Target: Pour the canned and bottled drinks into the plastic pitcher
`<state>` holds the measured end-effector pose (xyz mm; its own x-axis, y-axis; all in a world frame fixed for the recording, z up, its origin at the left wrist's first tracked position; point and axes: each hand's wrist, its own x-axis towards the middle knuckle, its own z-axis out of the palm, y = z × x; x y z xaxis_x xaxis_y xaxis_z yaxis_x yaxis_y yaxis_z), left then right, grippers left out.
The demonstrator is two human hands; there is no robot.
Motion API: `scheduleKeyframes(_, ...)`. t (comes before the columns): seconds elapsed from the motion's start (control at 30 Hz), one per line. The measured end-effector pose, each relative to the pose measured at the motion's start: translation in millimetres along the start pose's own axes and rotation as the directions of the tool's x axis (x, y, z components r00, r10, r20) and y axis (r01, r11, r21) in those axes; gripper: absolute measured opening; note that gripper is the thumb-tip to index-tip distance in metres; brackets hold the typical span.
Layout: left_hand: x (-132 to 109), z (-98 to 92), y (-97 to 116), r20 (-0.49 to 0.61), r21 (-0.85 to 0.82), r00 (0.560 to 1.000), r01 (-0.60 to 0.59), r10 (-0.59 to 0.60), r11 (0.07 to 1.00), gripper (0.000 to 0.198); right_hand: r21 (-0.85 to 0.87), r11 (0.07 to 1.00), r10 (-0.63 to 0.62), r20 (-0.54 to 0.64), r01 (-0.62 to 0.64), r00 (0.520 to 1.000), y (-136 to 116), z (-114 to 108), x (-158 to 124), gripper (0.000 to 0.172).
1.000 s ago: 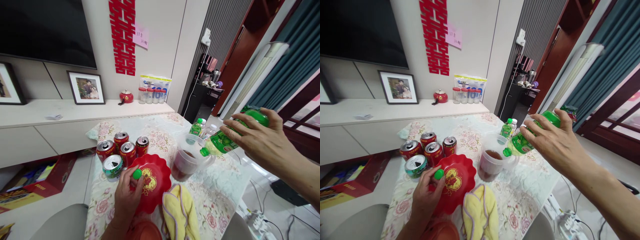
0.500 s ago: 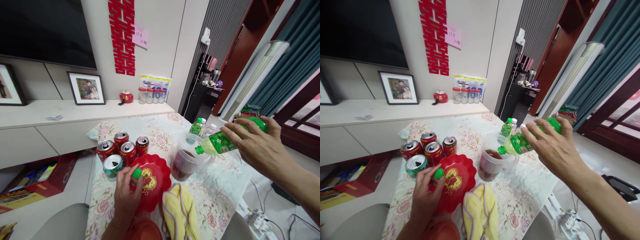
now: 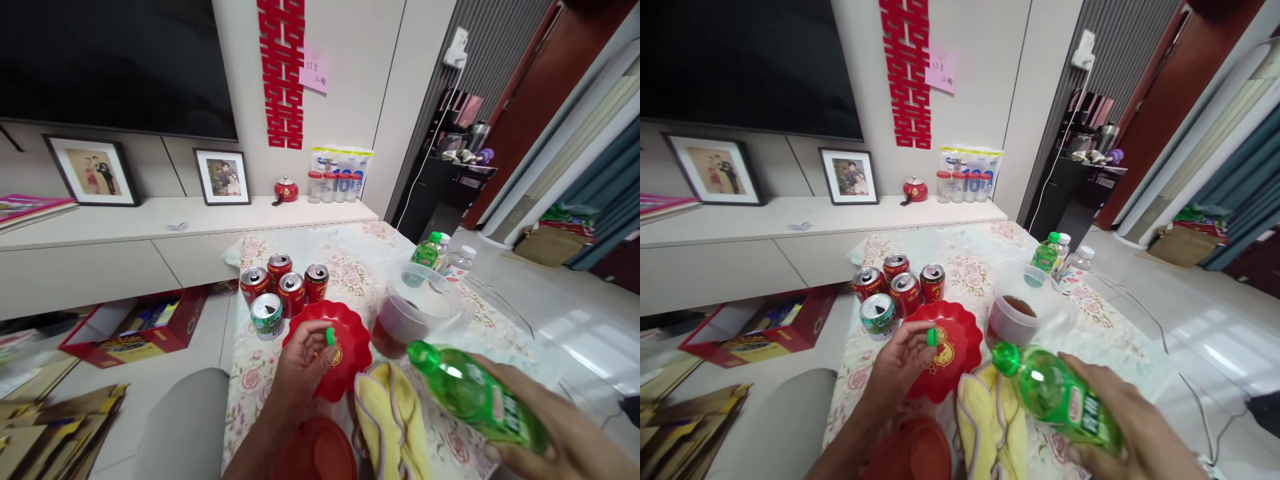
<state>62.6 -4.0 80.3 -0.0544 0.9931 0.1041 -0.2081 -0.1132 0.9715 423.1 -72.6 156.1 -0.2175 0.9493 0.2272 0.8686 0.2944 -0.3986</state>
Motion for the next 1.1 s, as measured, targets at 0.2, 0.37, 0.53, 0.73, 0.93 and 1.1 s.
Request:
scheduleKeyframes(0.2, -12, 12.4, 29, 0.254, -0.145, 0.962, 0.143, -0.103, 0.979, 0.037, 0.09, 0.993, 0.05, 0.292, -0.079, 0.955, -42, 36, 15, 0.07)
scheduleKeyframes(0.37, -12, 13.4, 48, 0.293, 0.104, 0.954, -0.092, 0.058, 0.99, 0.033, 0.15, 0.988, -0.007, 0.305, -0.04, 0.952, -47, 49, 20, 0.071)
scheduleKeyframes(0.53, -7, 8.0, 58, 0.384, 0.316, 0.902, -0.33, 0.199, 0.889, 0.024, 0.215, 0.974, -0.007, 0.323, -0.067, 0.946, -46, 52, 18, 0.07)
scheduleKeyframes(0.73, -7, 12.2, 64, 0.453, 0.282, 0.838, -0.46, 0.306, 0.842, 0.026, 0.448, 0.885, -0.049, 0.361, -0.127, 0.931, -56, 47, 23, 0.077)
scheduleKeyframes(0.93, -17, 21.2, 58, 0.313, 0.264, 0.902, -0.383, 0.297, 0.885, 0.019, 0.367, 0.925, -0.004, 0.277, -0.102, 0.961, -56, 58, 18, 0.073)
scheduleKeyframes(1.1, -23, 24.7, 59, 0.267, 0.225, 0.927, -0.327, 0.265, 0.918, 0.019, 0.32, 0.946, -0.029, 0.22, -0.044, 0.975, -52, 67, 10, 0.067)
